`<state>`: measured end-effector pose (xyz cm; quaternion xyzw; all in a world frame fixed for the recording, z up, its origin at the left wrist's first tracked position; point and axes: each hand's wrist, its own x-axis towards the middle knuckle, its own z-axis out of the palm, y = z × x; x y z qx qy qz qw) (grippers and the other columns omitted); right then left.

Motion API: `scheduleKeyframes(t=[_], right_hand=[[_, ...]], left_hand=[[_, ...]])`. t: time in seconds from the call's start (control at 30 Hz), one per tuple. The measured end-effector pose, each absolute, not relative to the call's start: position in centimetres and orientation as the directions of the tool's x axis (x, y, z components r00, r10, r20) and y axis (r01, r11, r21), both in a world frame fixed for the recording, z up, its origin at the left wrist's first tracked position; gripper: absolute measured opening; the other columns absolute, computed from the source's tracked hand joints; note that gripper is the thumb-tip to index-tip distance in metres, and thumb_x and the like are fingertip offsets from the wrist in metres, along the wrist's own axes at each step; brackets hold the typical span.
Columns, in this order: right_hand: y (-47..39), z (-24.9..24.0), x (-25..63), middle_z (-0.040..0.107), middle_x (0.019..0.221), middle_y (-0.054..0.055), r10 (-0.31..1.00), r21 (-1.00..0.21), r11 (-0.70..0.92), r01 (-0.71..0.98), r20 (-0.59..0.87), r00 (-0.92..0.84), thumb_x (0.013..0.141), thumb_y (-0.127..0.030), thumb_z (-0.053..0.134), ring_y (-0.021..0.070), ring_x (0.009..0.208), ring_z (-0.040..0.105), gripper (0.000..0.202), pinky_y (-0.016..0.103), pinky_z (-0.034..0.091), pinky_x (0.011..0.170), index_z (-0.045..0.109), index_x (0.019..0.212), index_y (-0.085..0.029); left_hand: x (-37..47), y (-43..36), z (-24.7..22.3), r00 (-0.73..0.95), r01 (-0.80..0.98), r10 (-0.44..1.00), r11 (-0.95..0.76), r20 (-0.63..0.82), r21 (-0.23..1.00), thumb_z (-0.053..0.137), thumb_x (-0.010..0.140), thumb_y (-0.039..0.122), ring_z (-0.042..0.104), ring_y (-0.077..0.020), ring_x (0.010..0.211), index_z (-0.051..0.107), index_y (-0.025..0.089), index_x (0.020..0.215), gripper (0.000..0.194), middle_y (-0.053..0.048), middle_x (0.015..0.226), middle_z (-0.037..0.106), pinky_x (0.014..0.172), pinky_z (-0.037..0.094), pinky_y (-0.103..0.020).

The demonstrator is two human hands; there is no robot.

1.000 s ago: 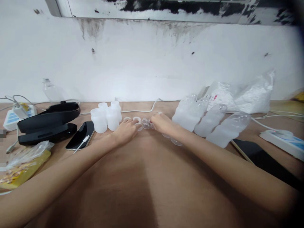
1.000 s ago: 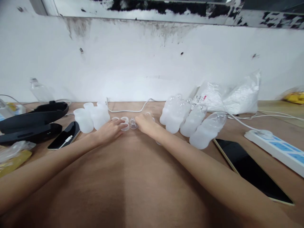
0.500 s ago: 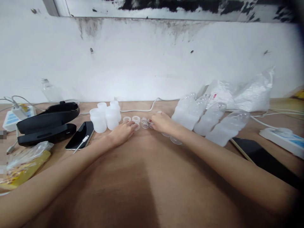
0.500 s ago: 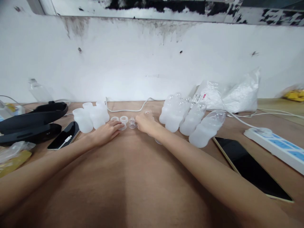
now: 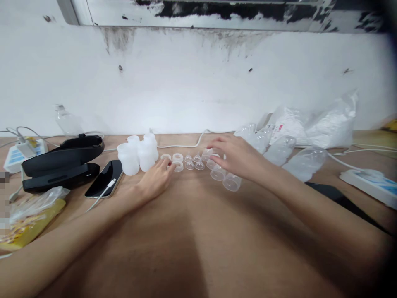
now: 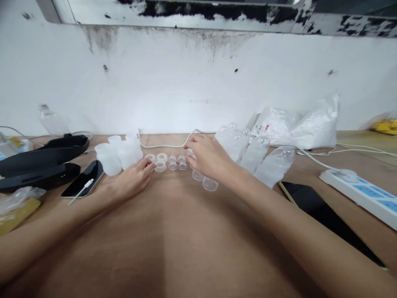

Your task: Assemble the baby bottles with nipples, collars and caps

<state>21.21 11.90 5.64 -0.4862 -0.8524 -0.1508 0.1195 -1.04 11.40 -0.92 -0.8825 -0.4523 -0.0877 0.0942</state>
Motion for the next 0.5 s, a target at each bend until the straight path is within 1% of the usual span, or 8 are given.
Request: scheduleKeyframes(t=[0.07, 0.13, 0.3, 0.4, 0.5], right_hand=[[11.0, 6.3, 22.0, 0.059, 0.105, 0.008, 0.787, 0.121, 0.474, 0.872, 0.385, -0.482, 0.08, -0.026, 0.05, 0.0249, 0.098, 0.052, 0.024, 0.037, 0.039, 0.084, 0.061, 0.098, -0.016], [10.3, 6.8, 22.6, 0.059, 0.105, 0.008, 0.802, 0.113, 0.455, 0.883, 0.378, -0.462, 0.08, -0.028, 0.049, 0.0249, 0.096, 0.053, 0.024, 0.038, 0.04, 0.082, 0.061, 0.098, -0.017], [9.7, 7.8, 23.7, 0.059, 0.103, 0.008, 0.824, 0.095, 0.411, 0.907, 0.386, -0.414, 0.08, -0.03, 0.048, 0.024, 0.094, 0.054, 0.026, 0.038, 0.041, 0.08, 0.06, 0.099, -0.018], [10.1, 8.6, 25.1, 0.059, 0.105, 0.008, 0.845, 0.088, 0.315, 0.945, 0.427, -0.321, 0.079, -0.032, 0.047, 0.0247, 0.093, 0.055, 0.028, 0.038, 0.043, 0.077, 0.06, 0.1, -0.019], [10.9, 9.2, 27.1, 0.056, 0.107, 0.01, 0.875, 0.124, 0.167, 0.978, 0.44, -0.205, 0.076, -0.033, 0.049, 0.0277, 0.095, 0.054, 0.032, 0.041, 0.043, 0.077, 0.059, 0.102, -0.017]], left_hand=[[-1.0, 10.7, -0.4, 0.552, 0.832, 0.803, -0.546, 0.224, -0.095, 0.031, 0.08, 0.0, 0.05, -0.0243, 0.099, 0.048, 0.012, 0.102, 0.03, -0.015, 0.104, 0.049, 0.084, 0.043, -0.037], [-1.0, 10.2, 0.2, 0.535, 0.845, 0.818, -0.526, 0.214, -0.1, 0.029, 0.079, -0.002, 0.051, -0.0227, 0.097, 0.047, 0.015, 0.101, 0.033, -0.012, 0.104, 0.05, 0.082, 0.044, -0.036], [-1.4, 10.5, 0.1, 0.534, 0.845, 0.815, -0.521, 0.225, -0.12, 0.029, 0.081, 0.0, 0.056, -0.0164, 0.086, 0.045, 0.019, 0.103, 0.033, -0.008, 0.105, 0.051, 0.075, 0.046, -0.028], [-1.8, 11.1, -0.7, 0.555, 0.831, 0.787, -0.536, 0.269, -0.146, 0.032, 0.083, 0.005, 0.056, -0.0163, 0.083, 0.046, 0.019, 0.103, 0.029, -0.008, 0.104, 0.052, 0.072, 0.047, -0.028], [-2.5, 11.6, -0.8, 0.565, 0.822, 0.742, -0.541, 0.359, -0.175, 0.036, 0.085, 0.012, 0.055, -0.0197, 0.088, 0.048, 0.016, 0.103, 0.022, -0.01, 0.105, 0.053, 0.076, 0.046, -0.031]])
